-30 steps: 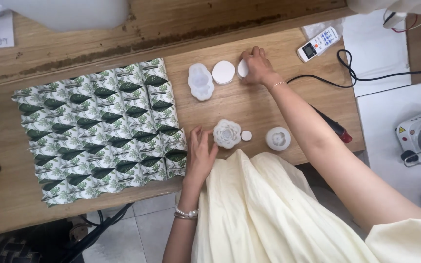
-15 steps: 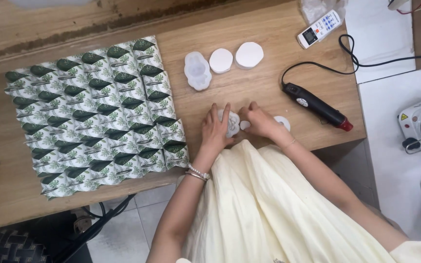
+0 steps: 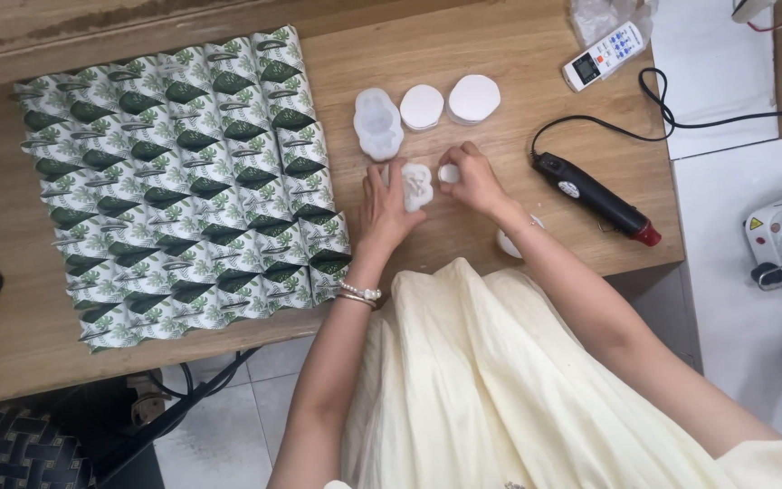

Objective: Organizing and inspecting various silicone candle molds on a workbench and shelf.

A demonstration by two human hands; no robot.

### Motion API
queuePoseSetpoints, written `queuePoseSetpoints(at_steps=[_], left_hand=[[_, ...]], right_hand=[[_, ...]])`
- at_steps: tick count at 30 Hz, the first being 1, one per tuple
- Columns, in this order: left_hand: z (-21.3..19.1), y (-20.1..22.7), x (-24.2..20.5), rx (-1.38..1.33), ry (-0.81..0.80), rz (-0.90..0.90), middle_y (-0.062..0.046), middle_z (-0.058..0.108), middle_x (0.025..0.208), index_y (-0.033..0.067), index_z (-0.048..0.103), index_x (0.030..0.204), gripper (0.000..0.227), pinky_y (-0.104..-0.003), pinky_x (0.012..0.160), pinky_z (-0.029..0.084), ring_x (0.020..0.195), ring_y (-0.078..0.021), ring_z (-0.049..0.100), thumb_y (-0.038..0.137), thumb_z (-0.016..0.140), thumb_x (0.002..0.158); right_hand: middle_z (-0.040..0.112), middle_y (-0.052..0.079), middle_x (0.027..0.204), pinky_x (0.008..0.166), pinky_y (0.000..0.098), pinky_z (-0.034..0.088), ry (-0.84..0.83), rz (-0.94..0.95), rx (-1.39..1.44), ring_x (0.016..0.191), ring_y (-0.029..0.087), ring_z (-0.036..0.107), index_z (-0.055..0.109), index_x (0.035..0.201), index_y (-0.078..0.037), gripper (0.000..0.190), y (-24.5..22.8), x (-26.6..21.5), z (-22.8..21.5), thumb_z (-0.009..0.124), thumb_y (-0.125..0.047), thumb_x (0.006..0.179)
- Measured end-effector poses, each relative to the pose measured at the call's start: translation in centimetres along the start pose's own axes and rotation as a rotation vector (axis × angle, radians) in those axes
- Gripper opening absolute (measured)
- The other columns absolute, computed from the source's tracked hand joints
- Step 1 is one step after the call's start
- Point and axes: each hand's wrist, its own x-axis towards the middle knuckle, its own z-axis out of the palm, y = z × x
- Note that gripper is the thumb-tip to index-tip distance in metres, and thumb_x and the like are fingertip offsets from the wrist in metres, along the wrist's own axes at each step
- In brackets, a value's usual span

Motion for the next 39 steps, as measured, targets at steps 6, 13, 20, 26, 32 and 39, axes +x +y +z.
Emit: queuePoseSetpoints(at_steps=[6,13,20,26,32,39], left_hand=[[0.9,-2.2,2.2,0.084,0.02,-0.007,-0.023,0.04,0.135,0.0152,0.037,0.146,0.104,-0.051,0.094,0.054,0.125,-0.044,0.048,0.017,0.096,0.059],[2.2,-2.7,2.4,0.027,0.021,-0.097,-0.025,0.039,0.139,0.0134,0.022,0.154,0.114,-0.05,0.095,0.055,0.128,-0.0464,0.046,0.012,0.092,0.063],[0.9,-1.3,0.8,0.037,0.018,-0.027,-0.031,0.028,0.151,0.0157,0.015,0.159,0.118,-0.055,0.103,0.048,0.136,-0.0506,0.039,0.018,0.093,0.069],[0.3,1.5,-3.0,0.116,0.198,0.129,-0.033,0.022,0.153,0.01,0.019,0.158,0.114,-0.057,0.113,0.036,0.139,-0.0514,0.036,0.029,0.093,0.073],[0.9,1.5,-5.1,0.082,0.1,0.12,-0.028,0.022,0.154,0.0106,0.028,0.155,0.101,-0.059,0.114,0.033,0.137,-0.048,0.037,0.023,0.09,0.076],[-1.2,1.8,-6.5,0.119,0.125,0.061,-0.019,0.041,0.144,0.0084,0.058,0.127,0.053,-0.056,0.11,0.037,0.125,-0.0397,0.049,0.026,0.082,0.084]], right_hand=[[0.064,0.02,0.111,0.088,0.0439,0.056,0.081,-0.003,0.027,0.101,0.038,0.066,0.069,0.106,-0.001,0.036,0.4,4.7,1.3,0.085,-0.006,0.073],[0.062,0.021,0.114,0.089,0.0445,0.055,0.014,-0.097,-0.083,0.105,0.039,0.064,0.07,0.11,-0.002,0.042,1.3,6.7,3.9,0.086,-0.007,0.071],[0.058,0.021,0.117,0.095,0.044,0.052,0.025,-0.12,-0.057,0.111,0.039,0.058,0.064,0.125,-0.003,0.057,-2.1,3.4,-0.6,0.085,-0.005,0.073],[0.062,0.016,0.133,0.105,0.0393,0.053,0.035,0.25,0.06,0.126,0.03,0.063,0.06,0.138,-0.01,0.06,0.7,-6.7,-6.4,0.08,-0.011,0.081],[0.048,0.021,0.137,0.104,0.0482,0.046,-0.139,0.383,-0.229,0.131,0.041,0.043,0.052,0.143,-0.016,0.09,1.8,-13.3,-5.1,0.092,-0.016,0.063],[0.051,0.021,0.128,0.1,0.0498,0.05,-0.016,0.322,-0.32,0.125,0.041,0.048,0.057,0.133,-0.013,0.078,2.8,-13.1,-2.7,0.089,-0.015,0.062]])
